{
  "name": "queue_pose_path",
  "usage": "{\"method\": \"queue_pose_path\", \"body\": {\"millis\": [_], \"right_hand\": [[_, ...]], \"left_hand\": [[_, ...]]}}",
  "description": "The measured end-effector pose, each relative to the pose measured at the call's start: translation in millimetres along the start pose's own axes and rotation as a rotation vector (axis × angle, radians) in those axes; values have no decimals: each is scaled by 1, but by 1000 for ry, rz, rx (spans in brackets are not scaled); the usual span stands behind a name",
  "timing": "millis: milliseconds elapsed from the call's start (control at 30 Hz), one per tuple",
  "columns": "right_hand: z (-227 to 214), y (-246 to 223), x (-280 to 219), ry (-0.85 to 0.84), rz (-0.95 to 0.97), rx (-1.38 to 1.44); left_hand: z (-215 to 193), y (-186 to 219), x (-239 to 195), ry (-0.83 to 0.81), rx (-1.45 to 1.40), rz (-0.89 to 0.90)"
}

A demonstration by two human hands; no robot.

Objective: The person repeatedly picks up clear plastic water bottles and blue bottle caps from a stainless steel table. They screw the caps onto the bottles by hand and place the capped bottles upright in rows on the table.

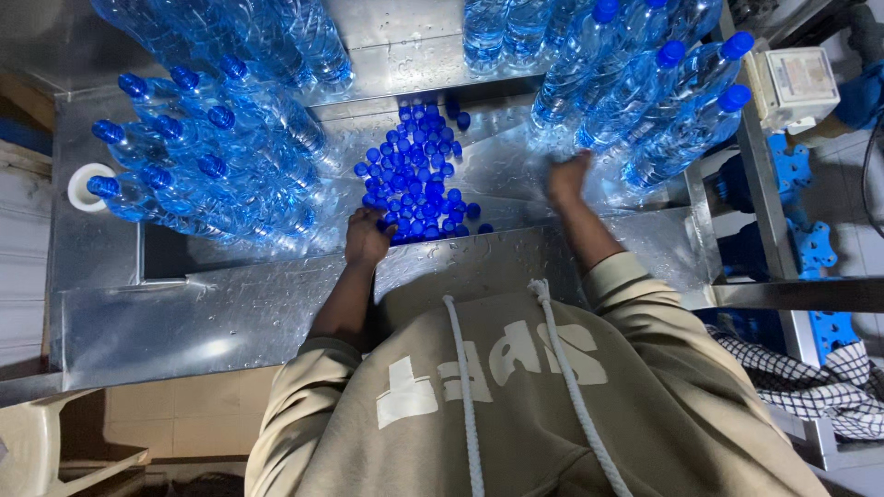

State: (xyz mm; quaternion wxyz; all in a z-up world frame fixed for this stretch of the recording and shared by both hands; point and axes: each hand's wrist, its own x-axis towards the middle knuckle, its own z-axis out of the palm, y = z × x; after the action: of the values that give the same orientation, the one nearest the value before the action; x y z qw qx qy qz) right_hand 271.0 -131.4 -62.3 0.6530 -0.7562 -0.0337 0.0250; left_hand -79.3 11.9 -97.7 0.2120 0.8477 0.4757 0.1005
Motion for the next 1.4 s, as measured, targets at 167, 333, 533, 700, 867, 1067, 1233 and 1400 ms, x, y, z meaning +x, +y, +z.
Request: {"method": "queue_pose_path", "body": {"millis": [167,333,533,700,867,1067,1233,1400], "right_hand": [[19,-2,-93,-1148,-309,-1152],[34,-3,-115,-1165,-498,-1102],[13,-5,-113,-840,-706,-753],[-3,20,-99,-783,-193,-627],[-1,21,-91,-832,-60,-323],[-12,21,-85,-757,-7,-154],[14,-62,-70,-758,-227,-187],[13,-185,-100,-792,-411,-513]], "left_hand": [[-13,17,4,8,-41,-13],[-55,36,49,251,-152,54],[-131,70,181,865,-307,100],[-157,84,247,871,-562,-48],[-158,98,273,1028,-601,-187],[-149,97,245,1024,-403,-84],[-133,122,167,564,-515,60],[-86,154,91,-56,-762,46]]}}
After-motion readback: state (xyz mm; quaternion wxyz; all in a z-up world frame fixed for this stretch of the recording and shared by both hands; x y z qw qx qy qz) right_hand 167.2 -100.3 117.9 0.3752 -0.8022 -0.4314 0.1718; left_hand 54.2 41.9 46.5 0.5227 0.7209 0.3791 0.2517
